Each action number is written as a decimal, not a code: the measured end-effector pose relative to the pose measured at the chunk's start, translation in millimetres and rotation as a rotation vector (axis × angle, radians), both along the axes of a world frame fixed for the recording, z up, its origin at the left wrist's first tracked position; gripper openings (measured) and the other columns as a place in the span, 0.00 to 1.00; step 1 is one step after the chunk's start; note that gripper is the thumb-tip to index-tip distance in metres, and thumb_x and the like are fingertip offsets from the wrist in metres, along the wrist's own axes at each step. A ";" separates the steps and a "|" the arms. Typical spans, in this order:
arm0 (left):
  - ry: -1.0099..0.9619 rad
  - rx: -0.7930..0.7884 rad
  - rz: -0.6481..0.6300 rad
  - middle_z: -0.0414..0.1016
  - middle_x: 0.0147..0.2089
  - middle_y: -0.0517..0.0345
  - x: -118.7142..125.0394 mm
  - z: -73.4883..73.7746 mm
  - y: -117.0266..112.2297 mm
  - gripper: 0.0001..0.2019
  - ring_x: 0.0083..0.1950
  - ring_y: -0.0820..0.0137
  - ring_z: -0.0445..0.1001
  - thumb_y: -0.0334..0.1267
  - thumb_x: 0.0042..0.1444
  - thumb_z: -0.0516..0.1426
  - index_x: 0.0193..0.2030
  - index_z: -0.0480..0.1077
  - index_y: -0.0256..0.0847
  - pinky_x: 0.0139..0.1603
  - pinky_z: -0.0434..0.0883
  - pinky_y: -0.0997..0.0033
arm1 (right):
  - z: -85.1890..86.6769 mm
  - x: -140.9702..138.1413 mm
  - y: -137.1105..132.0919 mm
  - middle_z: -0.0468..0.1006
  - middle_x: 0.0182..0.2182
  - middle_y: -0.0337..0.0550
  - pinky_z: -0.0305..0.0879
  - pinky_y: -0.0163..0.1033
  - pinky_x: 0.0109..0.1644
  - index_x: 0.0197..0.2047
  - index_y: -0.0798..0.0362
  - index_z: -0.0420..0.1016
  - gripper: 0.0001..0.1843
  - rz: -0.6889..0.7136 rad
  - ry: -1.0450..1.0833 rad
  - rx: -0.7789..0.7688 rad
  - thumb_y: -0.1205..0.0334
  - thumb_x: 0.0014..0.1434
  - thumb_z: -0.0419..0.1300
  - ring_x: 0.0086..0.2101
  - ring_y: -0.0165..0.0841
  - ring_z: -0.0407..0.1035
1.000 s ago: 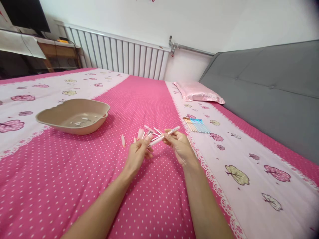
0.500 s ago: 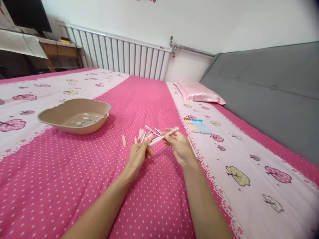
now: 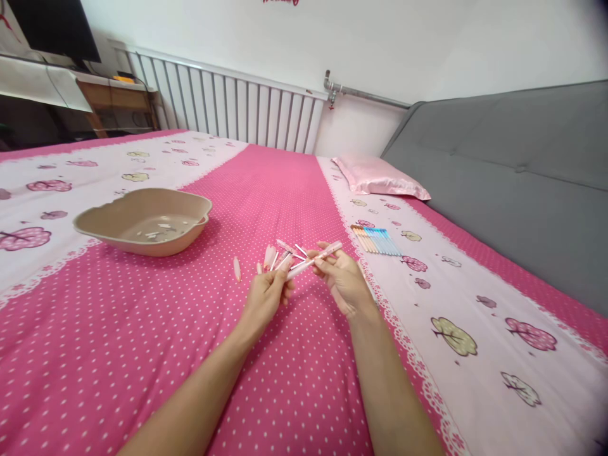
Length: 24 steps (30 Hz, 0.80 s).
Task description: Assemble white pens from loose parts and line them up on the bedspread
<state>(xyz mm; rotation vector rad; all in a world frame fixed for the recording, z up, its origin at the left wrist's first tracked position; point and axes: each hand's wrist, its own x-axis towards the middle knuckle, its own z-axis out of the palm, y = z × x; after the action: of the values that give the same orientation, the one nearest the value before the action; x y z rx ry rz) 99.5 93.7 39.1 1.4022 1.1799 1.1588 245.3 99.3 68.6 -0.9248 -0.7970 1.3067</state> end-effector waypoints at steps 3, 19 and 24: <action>-0.035 -0.097 0.004 0.66 0.17 0.56 -0.8 -0.8 0.6 0.28 0.19 0.75 0.64 0.59 0.54 0.47 0.21 0.68 0.34 0.22 0.62 0.74 | -0.3 0.7 0.0 0.78 0.28 0.35 0.62 0.31 0.34 0.41 0.53 0.66 0.21 0.014 0.003 -0.005 0.71 0.41 0.64 0.29 0.26 0.69; -0.008 -0.002 0.024 0.63 0.17 0.63 1.2 0.6 1.0 0.22 0.18 0.78 0.59 0.55 0.52 0.52 0.24 0.67 0.35 0.20 0.56 0.77 | -0.3 1.1 0.5 0.78 0.30 0.36 0.62 0.31 0.34 0.41 0.53 0.66 0.21 -0.031 0.008 0.006 0.71 0.42 0.64 0.31 0.26 0.69; -0.109 -0.194 0.004 0.63 0.14 0.62 1.4 1.3 0.1 0.25 0.14 0.78 0.59 0.58 0.51 0.50 0.19 0.64 0.36 0.18 0.58 0.77 | -1.4 0.8 0.5 0.77 0.30 0.36 0.61 0.31 0.33 0.41 0.53 0.67 0.20 0.000 0.027 -0.002 0.72 0.42 0.64 0.31 0.26 0.69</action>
<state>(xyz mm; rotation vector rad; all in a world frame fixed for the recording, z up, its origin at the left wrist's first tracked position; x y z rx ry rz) 101.0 93.7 40.4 1.1767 1.1840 1.0787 246.1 99.7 67.2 -0.9066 -0.7754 1.3177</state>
